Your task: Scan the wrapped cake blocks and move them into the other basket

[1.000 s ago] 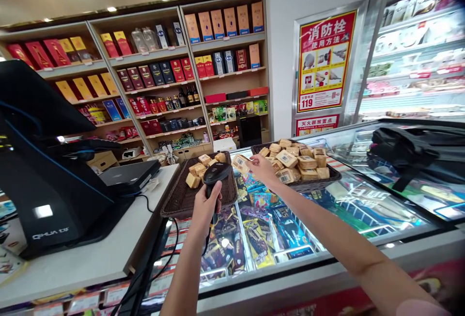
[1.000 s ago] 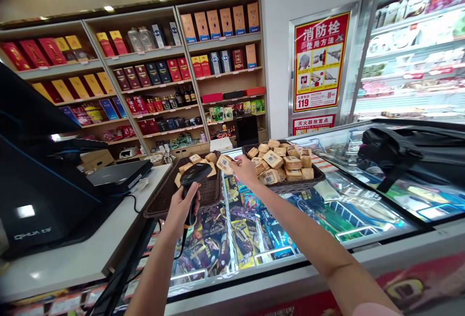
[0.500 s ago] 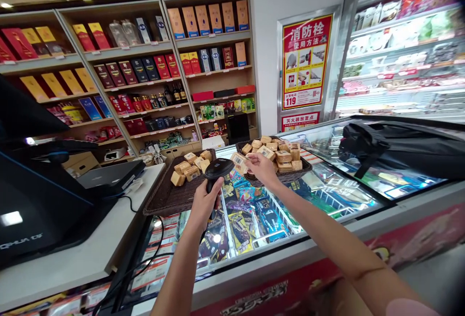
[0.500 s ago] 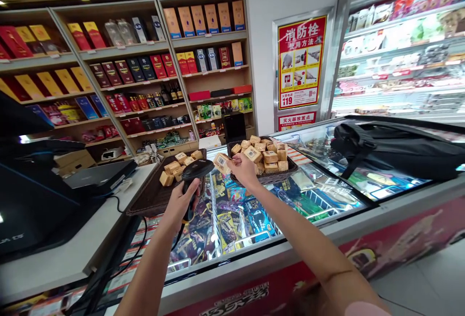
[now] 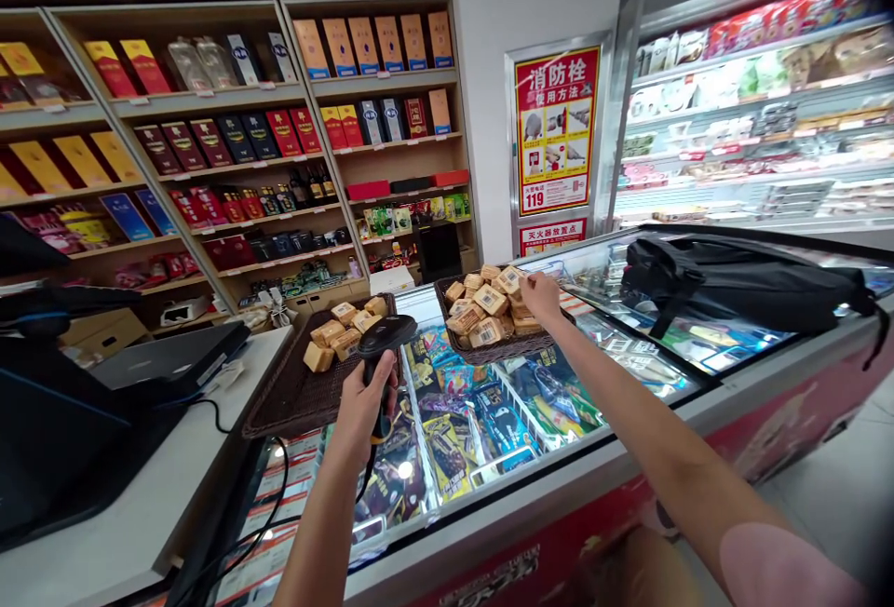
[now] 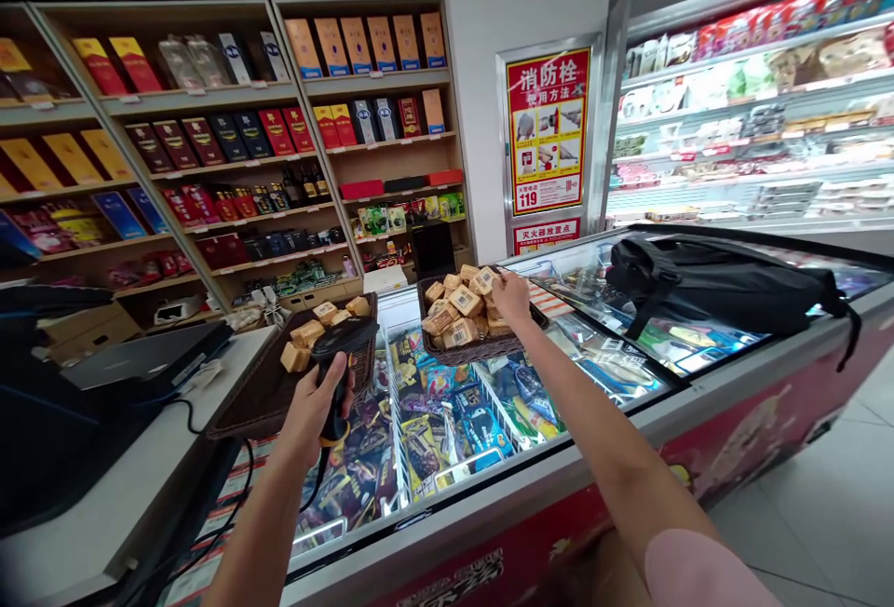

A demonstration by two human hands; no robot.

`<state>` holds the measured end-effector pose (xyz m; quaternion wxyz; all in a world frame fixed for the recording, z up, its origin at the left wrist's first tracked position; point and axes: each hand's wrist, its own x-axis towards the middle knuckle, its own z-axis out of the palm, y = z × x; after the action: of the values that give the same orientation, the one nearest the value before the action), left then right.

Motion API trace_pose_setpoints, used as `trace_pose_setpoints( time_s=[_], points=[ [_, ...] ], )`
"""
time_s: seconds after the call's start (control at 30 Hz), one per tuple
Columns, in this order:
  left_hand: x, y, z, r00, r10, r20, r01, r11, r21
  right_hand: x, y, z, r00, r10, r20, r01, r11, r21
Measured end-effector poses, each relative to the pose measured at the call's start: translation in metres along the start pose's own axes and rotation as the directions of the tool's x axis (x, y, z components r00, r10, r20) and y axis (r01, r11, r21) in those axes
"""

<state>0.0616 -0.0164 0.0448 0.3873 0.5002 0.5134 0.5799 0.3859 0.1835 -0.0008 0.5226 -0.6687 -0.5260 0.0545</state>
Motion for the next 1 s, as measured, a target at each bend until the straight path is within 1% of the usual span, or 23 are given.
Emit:
trace_pose_setpoints(
  time_s=[0.07, 0.1, 0.2, 0.3, 0.37, 0.43, 0.47, 0.53, 0.57, 0.63, 0.7, 0.8, 0.87, 0.93, 1.0],
  points=[
    [0.002, -0.002, -0.003, 1.000, -0.011, -0.001, 0.011, 1.000, -0.004, -0.002, 0.003, 0.005, 0.994, -0.091, -0.061, 0.086, 0.993, -0.079],
    [0.004, -0.002, -0.005, 1.000, -0.017, -0.004, 0.017, 1.000, -0.011, -0.003, 0.003, 0.007, 0.989, -0.117, -0.094, 0.107, 0.989, -0.100],
    [0.009, -0.003, -0.016, 0.999, -0.032, -0.043, 0.030, 0.999, -0.043, -0.011, -0.008, 0.012, 0.980, -0.141, -0.140, 0.126, 0.986, -0.111],
    [0.014, -0.002, -0.034, 0.994, -0.040, -0.101, 0.034, 0.998, -0.061, -0.024, -0.035, 0.024, 0.957, -0.239, -0.162, 0.217, 0.966, -0.140],
    [0.017, -0.002, -0.048, 0.988, -0.033, -0.151, 0.023, 0.997, -0.069, -0.037, -0.062, 0.040, 0.933, -0.332, -0.136, 0.312, 0.939, -0.147],
    [0.020, -0.002, -0.065, 0.976, -0.027, -0.215, 0.009, 0.996, -0.083, -0.054, -0.092, 0.063, 0.910, -0.408, -0.072, 0.398, 0.909, -0.124],
    [0.020, -0.002, -0.072, 0.968, -0.024, -0.249, 0.001, 0.996, -0.091, -0.063, -0.108, 0.076, 0.897, -0.441, -0.018, 0.437, 0.893, -0.110],
    [0.022, -0.004, -0.087, 0.954, -0.026, -0.300, -0.006, 0.995, -0.103, -0.082, -0.139, 0.106, 0.864, -0.484, 0.137, 0.498, 0.862, -0.093],
    [0.022, -0.005, -0.094, 0.949, -0.031, -0.314, -0.003, 0.994, -0.108, -0.092, -0.153, 0.121, 0.839, -0.488, 0.242, 0.521, 0.848, -0.098],
    [0.022, -0.008, -0.105, 0.947, -0.047, -0.317, 0.011, 0.993, -0.114, -0.110, -0.179, 0.153, 0.780, -0.440, 0.445, 0.543, 0.829, -0.131],
    [0.021, -0.012, -0.114, 0.950, -0.062, -0.306, 0.029, 0.993, -0.112, -0.124, -0.198, 0.184, 0.740, -0.367, 0.563, 0.540, 0.824, -0.173],
    [0.020, -0.016, -0.123, 0.950, -0.067, -0.306, 0.035, 0.994, -0.108, -0.136, -0.213, 0.227, 0.723, -0.284, 0.630, 0.512, 0.832, -0.213],
    [0.020, -0.019, -0.127, 0.948, -0.072, -0.310, 0.040, 0.993, -0.108, -0.139, -0.216, 0.249, 0.711, -0.248, 0.659, 0.503, 0.833, -0.229],
    [0.020, -0.022, -0.129, 0.949, -0.079, -0.304, 0.047, 0.993, -0.109, -0.140, -0.215, 0.262, 0.703, -0.234, 0.672, 0.503, 0.832, -0.236],
    [0.021, -0.025, -0.130, 0.953, -0.082, -0.292, 0.049, 0.992, -0.119, -0.141, -0.213, 0.268, 0.703, -0.237, 0.670, 0.505, 0.831, -0.235]
  ],
)
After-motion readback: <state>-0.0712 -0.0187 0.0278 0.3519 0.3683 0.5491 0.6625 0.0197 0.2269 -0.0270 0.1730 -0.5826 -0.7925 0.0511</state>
